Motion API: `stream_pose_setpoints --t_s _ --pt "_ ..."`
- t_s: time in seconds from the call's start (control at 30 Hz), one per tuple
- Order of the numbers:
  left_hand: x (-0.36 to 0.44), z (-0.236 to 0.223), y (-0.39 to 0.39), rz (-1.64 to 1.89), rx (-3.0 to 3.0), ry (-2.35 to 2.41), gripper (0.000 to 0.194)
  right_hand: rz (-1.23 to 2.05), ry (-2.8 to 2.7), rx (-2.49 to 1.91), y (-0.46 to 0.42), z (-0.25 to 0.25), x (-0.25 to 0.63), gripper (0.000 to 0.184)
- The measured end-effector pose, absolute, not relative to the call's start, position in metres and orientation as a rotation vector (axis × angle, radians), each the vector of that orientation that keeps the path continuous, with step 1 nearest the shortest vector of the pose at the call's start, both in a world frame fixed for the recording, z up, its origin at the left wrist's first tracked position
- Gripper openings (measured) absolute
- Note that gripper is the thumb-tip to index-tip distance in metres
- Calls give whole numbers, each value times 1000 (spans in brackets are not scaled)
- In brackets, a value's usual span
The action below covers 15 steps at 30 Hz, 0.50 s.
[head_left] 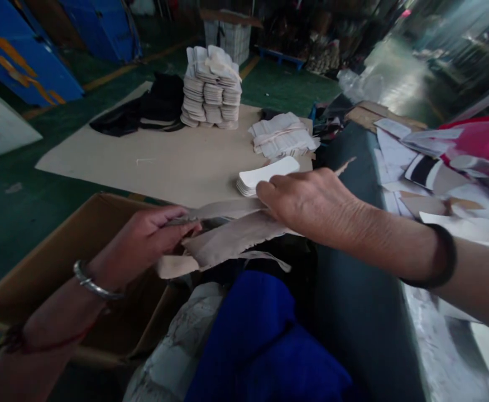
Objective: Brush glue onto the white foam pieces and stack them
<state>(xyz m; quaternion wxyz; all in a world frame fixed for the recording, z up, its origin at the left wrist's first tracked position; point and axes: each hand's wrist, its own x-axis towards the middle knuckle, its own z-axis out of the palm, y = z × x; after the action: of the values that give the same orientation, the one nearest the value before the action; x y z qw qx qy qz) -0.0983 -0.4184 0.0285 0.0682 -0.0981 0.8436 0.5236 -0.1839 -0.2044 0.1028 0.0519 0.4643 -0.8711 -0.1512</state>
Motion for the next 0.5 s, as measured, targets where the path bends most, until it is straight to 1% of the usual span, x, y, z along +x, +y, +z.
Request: stream_pose_setpoints --t_s 0.07,0.1,0.17,0.23,0.3,0.4,0.47,0.5 --pt "-99 39 -422 1383 -154 2727 28 -534 -2666 1445 -186 88 -186 17" --pt "-101 44 -422 1319 -85 2800 28 -516 -2699 1416 -179 83 -187 16" --pt "-108 51 -420 1252 -57 2874 29 -488 -2797 1293 -167 75 -190 14" --pt "-117 51 -421 1257 -89 2852 28 -488 -2904 1133 -155 70 -196 14" --pt "-127 43 -422 1369 -133 2755 26 -475 -2983 975 -141 65 -205 12" --pt "-147 25 -424 1756 -335 2464 20 -372 -3075 860 -114 50 -220 11" --pt "-165 13 -426 1917 -526 2305 23 -304 -3114 921 -93 35 -229 21" --pt "-175 9 -428 1936 -599 2277 25 -267 -3119 974 -82 27 -234 28"
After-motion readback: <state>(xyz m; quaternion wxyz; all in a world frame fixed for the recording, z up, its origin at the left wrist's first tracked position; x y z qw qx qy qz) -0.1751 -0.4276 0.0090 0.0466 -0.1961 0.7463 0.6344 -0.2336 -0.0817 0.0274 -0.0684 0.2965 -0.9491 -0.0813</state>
